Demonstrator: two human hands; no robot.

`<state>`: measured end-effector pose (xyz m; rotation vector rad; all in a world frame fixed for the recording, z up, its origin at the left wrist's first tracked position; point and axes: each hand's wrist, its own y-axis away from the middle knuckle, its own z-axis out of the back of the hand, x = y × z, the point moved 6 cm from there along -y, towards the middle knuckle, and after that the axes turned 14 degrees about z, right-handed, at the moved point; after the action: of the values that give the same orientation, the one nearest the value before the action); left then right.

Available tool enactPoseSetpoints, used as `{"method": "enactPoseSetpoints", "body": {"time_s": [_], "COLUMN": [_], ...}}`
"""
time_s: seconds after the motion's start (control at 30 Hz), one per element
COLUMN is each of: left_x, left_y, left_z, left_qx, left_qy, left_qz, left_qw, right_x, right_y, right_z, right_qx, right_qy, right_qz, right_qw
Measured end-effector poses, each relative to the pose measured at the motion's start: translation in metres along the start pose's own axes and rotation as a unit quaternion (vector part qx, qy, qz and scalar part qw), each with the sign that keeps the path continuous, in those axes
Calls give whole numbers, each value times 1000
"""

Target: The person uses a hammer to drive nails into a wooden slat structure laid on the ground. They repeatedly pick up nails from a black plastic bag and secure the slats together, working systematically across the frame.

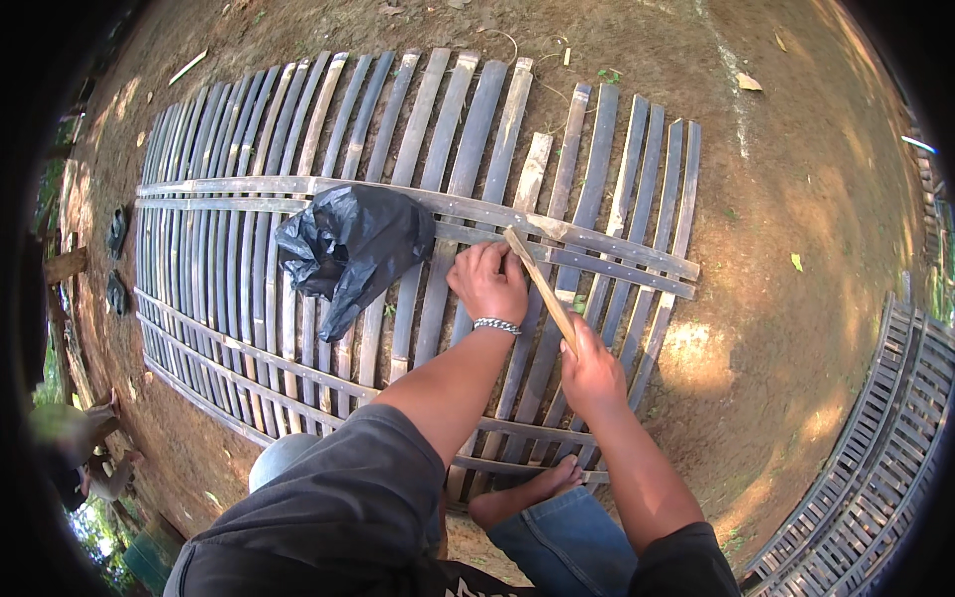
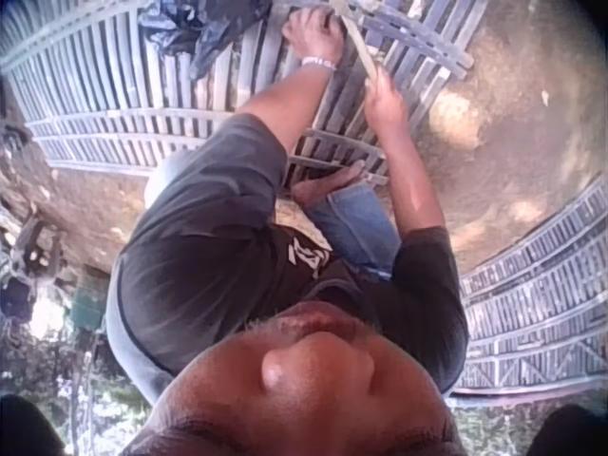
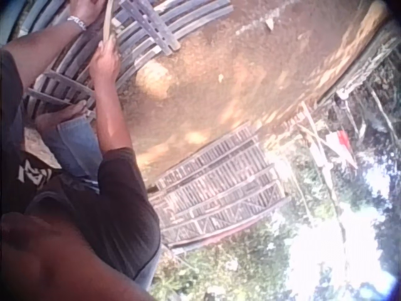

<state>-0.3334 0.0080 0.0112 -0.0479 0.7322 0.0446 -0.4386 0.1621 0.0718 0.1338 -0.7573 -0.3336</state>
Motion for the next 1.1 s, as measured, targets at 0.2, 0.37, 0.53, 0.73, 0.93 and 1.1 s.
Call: {"method": "enactPoseSetpoints", "body": {"time_s": [0.2,0.37,0.53,0.73,0.93,1.1], "left_x": [-1,2,1,0,8,-22], "left_y": [0,1,2,2,-9,-89], "left_z": [-1,1,1,3,20,19], "left_qx": [1,-11,1,-5,-7,6], "left_qy": [9,13,8,19,114,82], "left_qz": [3,6,5,5,-7,-138], "left_qw": [1000,1000,1000,1000,993,987], "right_x": [4,3,-1,-7,5,1], "right_y": [7,-1,12,11,25,27], "right_z": [1,2,-5,-4,5,-14], "right_qx": [-99,-76,-99,-76,-118,-88], "right_qy": [-24,-8,-33,-27,-39,-40], "right_qz": [57,36,27,-8,17,-10], "right_qw": [993,996,994,997,992,995]}}
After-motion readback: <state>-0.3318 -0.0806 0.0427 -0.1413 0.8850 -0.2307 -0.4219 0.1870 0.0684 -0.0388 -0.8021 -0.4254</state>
